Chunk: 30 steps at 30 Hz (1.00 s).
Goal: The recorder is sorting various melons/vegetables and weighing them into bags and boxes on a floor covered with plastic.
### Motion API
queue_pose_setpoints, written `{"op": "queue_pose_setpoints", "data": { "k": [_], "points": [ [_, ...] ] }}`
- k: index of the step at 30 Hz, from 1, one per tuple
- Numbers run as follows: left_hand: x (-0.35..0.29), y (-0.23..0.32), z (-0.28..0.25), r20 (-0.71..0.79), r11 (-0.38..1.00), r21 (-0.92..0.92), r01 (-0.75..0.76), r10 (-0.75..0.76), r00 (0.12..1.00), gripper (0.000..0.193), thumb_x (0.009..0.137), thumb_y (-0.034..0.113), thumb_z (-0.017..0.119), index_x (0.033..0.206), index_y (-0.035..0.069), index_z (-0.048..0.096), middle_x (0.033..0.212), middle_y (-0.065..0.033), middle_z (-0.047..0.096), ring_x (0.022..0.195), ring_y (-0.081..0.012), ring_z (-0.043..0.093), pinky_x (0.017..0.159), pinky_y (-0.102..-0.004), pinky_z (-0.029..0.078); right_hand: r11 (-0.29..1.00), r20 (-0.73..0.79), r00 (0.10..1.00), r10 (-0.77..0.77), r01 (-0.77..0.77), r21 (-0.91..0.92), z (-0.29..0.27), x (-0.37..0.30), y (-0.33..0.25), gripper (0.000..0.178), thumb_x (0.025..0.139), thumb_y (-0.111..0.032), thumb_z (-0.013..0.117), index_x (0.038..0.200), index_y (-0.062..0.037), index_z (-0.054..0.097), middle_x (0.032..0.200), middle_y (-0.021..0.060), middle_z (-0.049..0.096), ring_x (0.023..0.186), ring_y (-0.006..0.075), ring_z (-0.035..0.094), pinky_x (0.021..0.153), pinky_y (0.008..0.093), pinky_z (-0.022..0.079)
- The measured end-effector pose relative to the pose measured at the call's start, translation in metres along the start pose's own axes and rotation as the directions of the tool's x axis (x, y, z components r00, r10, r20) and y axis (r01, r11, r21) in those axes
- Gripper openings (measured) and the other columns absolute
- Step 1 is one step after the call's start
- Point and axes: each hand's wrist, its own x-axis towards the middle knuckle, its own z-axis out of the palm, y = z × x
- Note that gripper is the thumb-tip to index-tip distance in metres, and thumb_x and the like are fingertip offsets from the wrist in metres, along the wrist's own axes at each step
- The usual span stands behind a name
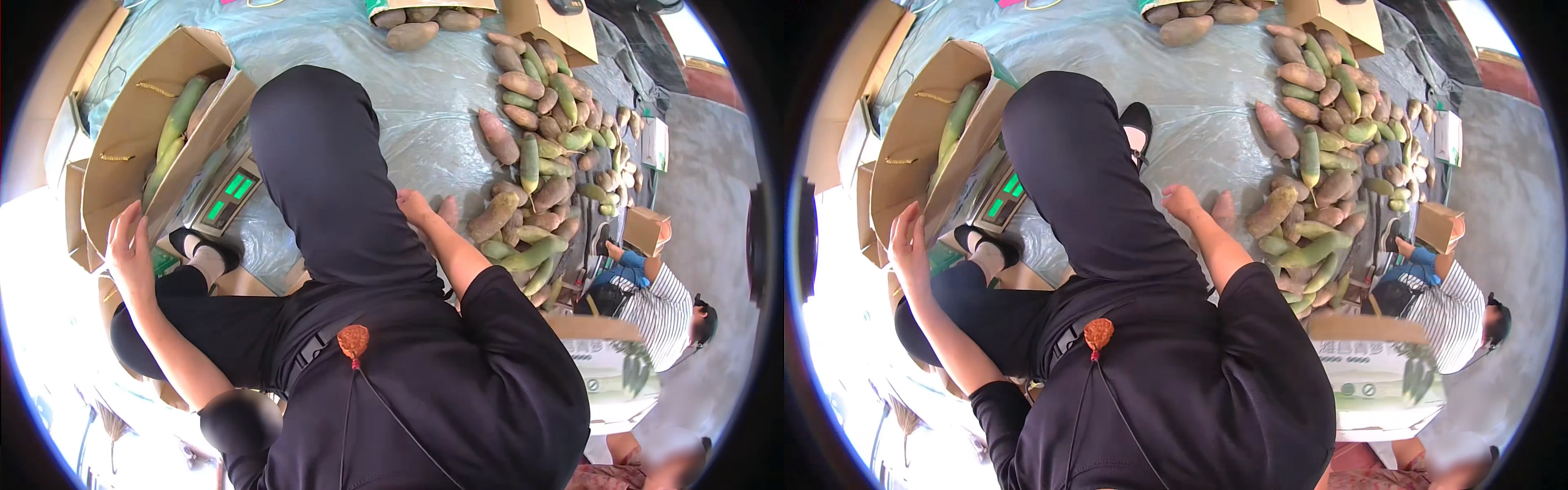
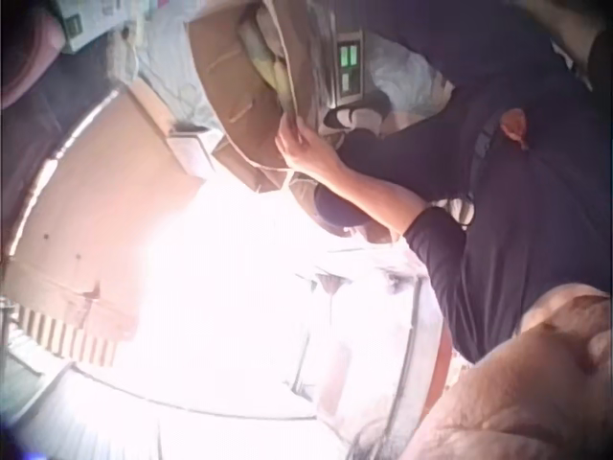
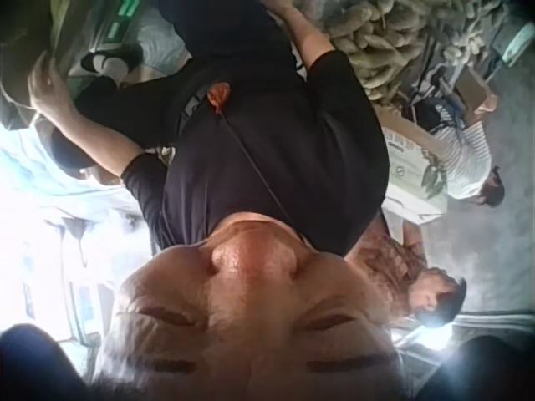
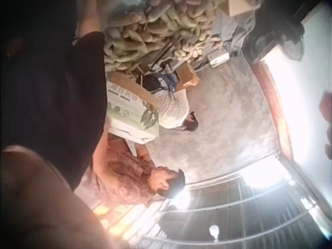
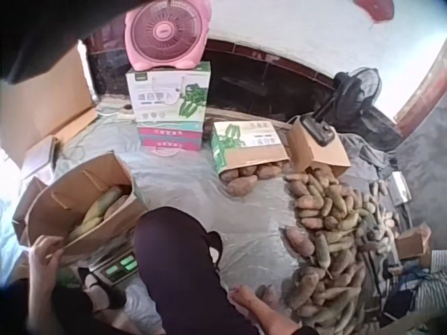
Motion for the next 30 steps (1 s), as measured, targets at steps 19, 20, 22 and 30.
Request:
{"op": "queue_pose_setpoints", "data": {
  "k": [19,20,22,30],
  "points": [
    [-0.005,-0.001,-0.012,-0.058,1.000,0.026,-0.008,0.010,0.998,0.022,0.087,0.007,0.058,0.107,0.004,0.064,0.104,-0.0094,0.065,0.098,-0.0224,0.062,0.087,-0.0313,0.046,0.990,0.075,0.990,0.118,-0.123,0.072,-0.004,-0.007,0.024,0.031,0.075,-0.024,0.066,0.102,-0.0080,0.067,0.090,0.0162,0.068,0.090,0.0287,0.065,0.081,0.0362,0.049],
    [-0.006,-0.001,-0.011,-0.064,0.999,0.041,0.007,-0.004,0.998,0.022,0.087,0.007,0.058,0.107,0.004,0.064,0.104,-0.0094,0.065,0.098,-0.0224,0.062,0.087,-0.0313,0.046,0.988,0.058,0.987,0.150,-0.152,0.034,-0.006,-0.008,0.023,0.030,0.076,-0.023,0.066,0.102,-0.0082,0.067,0.088,0.0170,0.068,0.088,0.0279,0.065,0.079,0.0363,0.050],
    [-0.004,0.004,-0.009,-0.046,1.000,0.008,0.012,-0.012,0.999,0.021,0.086,0.007,0.059,0.106,0.004,0.065,0.103,-0.0095,0.065,0.097,-0.0223,0.062,0.086,-0.0307,0.046,0.967,0.034,0.974,0.223,-0.225,0.122,-0.017,-0.016,0.023,0.029,0.080,-0.013,0.059,0.109,-0.0084,0.065,0.076,0.0053,0.067,0.065,0.0132,0.063,0.063,0.0259,0.048],
    [0.001,0.003,-0.001,-0.080,0.997,-0.074,0.020,-0.026,0.996,0.020,0.083,0.007,0.063,0.103,0.005,0.065,0.098,-0.0090,0.064,0.090,-0.0220,0.063,0.081,-0.0306,0.048,0.935,-0.031,0.947,0.319,-0.320,-0.155,-0.052,-0.040,-0.002,0.031,0.081,-0.018,0.048,0.106,-0.0200,0.067,0.065,-0.0013,0.065,0.058,0.0124,0.063,0.086,0.0262,0.043]
  ]
}}
